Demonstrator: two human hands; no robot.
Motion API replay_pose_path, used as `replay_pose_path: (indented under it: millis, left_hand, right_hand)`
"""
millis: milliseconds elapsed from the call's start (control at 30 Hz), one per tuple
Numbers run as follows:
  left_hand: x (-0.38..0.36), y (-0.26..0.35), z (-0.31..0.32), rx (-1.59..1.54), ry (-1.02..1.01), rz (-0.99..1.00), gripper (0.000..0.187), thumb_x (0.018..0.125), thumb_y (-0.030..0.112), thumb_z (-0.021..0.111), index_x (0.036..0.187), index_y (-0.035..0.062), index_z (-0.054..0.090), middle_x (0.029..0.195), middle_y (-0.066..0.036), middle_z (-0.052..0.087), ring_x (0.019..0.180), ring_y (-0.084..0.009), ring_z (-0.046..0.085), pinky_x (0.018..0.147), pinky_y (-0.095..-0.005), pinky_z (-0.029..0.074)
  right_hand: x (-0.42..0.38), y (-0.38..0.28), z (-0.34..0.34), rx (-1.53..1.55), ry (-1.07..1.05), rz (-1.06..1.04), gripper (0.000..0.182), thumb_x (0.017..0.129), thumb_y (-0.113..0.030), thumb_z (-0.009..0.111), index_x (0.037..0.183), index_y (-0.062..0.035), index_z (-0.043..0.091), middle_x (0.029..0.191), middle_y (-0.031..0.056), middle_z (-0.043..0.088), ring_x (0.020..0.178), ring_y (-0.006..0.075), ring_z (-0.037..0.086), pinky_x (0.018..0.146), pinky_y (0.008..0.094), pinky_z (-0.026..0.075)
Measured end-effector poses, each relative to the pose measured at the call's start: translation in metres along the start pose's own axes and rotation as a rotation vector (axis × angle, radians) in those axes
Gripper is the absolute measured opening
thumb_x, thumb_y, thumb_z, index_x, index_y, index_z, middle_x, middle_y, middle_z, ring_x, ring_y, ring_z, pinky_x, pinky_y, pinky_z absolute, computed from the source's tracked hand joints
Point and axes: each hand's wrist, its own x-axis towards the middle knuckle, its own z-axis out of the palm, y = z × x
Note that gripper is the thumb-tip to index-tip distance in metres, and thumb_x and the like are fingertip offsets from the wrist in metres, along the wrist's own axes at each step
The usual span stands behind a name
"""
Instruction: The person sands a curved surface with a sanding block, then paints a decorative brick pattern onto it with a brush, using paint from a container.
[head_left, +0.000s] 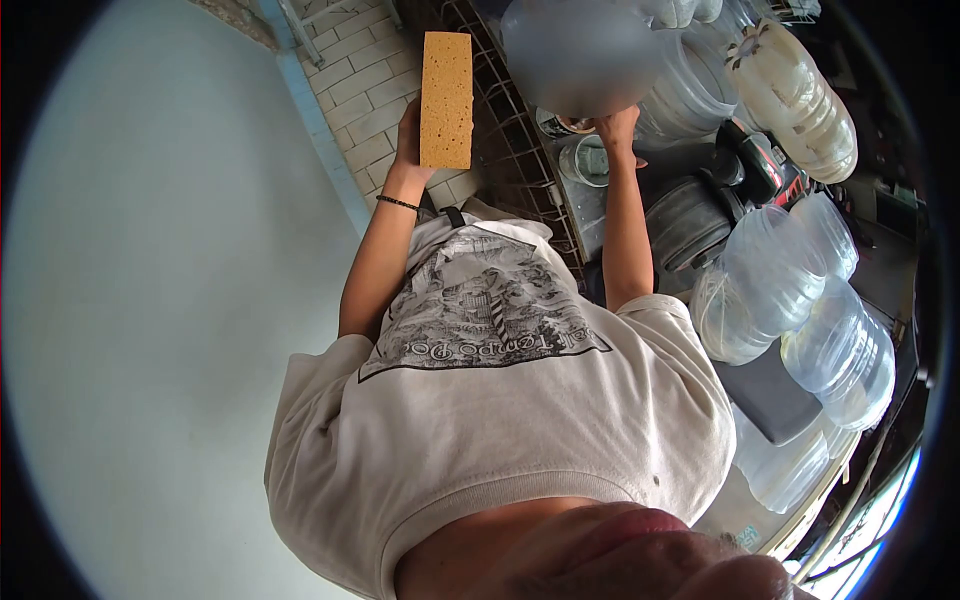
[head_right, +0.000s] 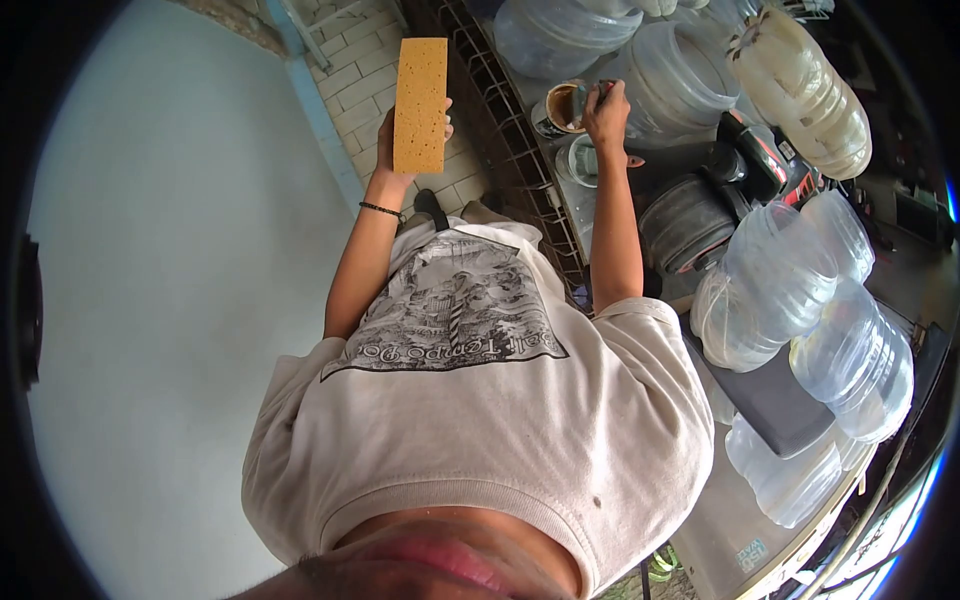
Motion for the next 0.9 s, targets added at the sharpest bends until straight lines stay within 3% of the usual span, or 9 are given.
replay_pose_path:
  millis: [267, 367, 467, 567, 667, 900]
  left_hand:
    - [-0.004, -0.004, -0.004, -0.048, 0.007, 0.035, 0.056, 0.105, 0.041, 0.045, 0.138, -0.0036, 0.055, 0.129, -0.027, 0.062, 0.094, -0.0299, 0.065, 0.088, -0.0421, 0.055]
    - [-0.004, -0.006, -0.01, -0.056, -0.009, 0.038, 0.057, 0.105, 0.042, 0.046, 0.139, -0.0035, 0.054, 0.13, -0.027, 0.061, 0.094, -0.0304, 0.065, 0.089, -0.0425, 0.055]
    - [-0.004, -0.007, -0.013, -0.059, -0.016, 0.032, 0.058, 0.105, 0.042, 0.046, 0.14, -0.0035, 0.054, 0.131, -0.027, 0.061, 0.095, -0.0306, 0.065, 0.09, -0.0425, 0.054]
    - [-0.005, -0.009, -0.015, -0.074, -0.048, 0.023, 0.058, 0.105, 0.042, 0.046, 0.14, -0.0036, 0.054, 0.131, -0.027, 0.061, 0.095, -0.0304, 0.065, 0.09, -0.0422, 0.054]
    - [-0.006, -0.012, -0.016, -0.075, -0.039, 0.028, 0.058, 0.105, 0.041, 0.045, 0.14, -0.0038, 0.054, 0.131, -0.027, 0.061, 0.095, -0.0301, 0.065, 0.089, -0.0418, 0.054]
    - [-0.013, -0.016, -0.017, -0.026, -0.012, 0.032, 0.057, 0.104, 0.04, 0.044, 0.139, -0.0045, 0.054, 0.131, -0.027, 0.061, 0.093, -0.0296, 0.064, 0.087, -0.0413, 0.053]
  right_hand:
    - [-0.007, 0.003, -0.005, 0.013, -0.025, 0.051, 0.021, 0.095, -0.013, 0.066, 0.097, 0.0024, 0.051, 0.084, 0.0282, 0.068, 0.08, 0.051, 0.067, 0.07, 0.048, 0.053]
    - [-0.009, 0.006, -0.002, 0.058, 0.064, 0.034, 0.02, 0.095, -0.012, 0.065, 0.097, 0.0023, 0.051, 0.081, 0.027, 0.067, 0.079, 0.0499, 0.067, 0.07, 0.0473, 0.053]
    - [-0.007, 0.009, -0.004, 0.05, -0.008, 0.051, 0.02, 0.095, -0.012, 0.066, 0.097, 0.0022, 0.052, 0.082, 0.027, 0.067, 0.08, 0.0491, 0.068, 0.07, 0.0471, 0.053]
    - [-0.007, 0.01, -0.002, 0.072, 0.075, 0.032, 0.02, 0.094, -0.012, 0.066, 0.097, 0.0022, 0.052, 0.081, 0.0264, 0.066, 0.079, 0.0491, 0.067, 0.07, 0.0467, 0.053]
    - [-0.006, 0.013, -0.004, 0.035, -0.012, 0.043, 0.021, 0.095, -0.013, 0.067, 0.098, 0.0021, 0.053, 0.083, 0.0267, 0.067, 0.079, 0.0486, 0.068, 0.07, 0.0464, 0.053]
    - [-0.01, 0.01, -0.006, 0.046, 0.005, 0.072, 0.02, 0.094, -0.013, 0.067, 0.096, 0.0022, 0.054, 0.083, 0.0264, 0.068, 0.079, 0.0464, 0.069, 0.07, 0.0455, 0.053]
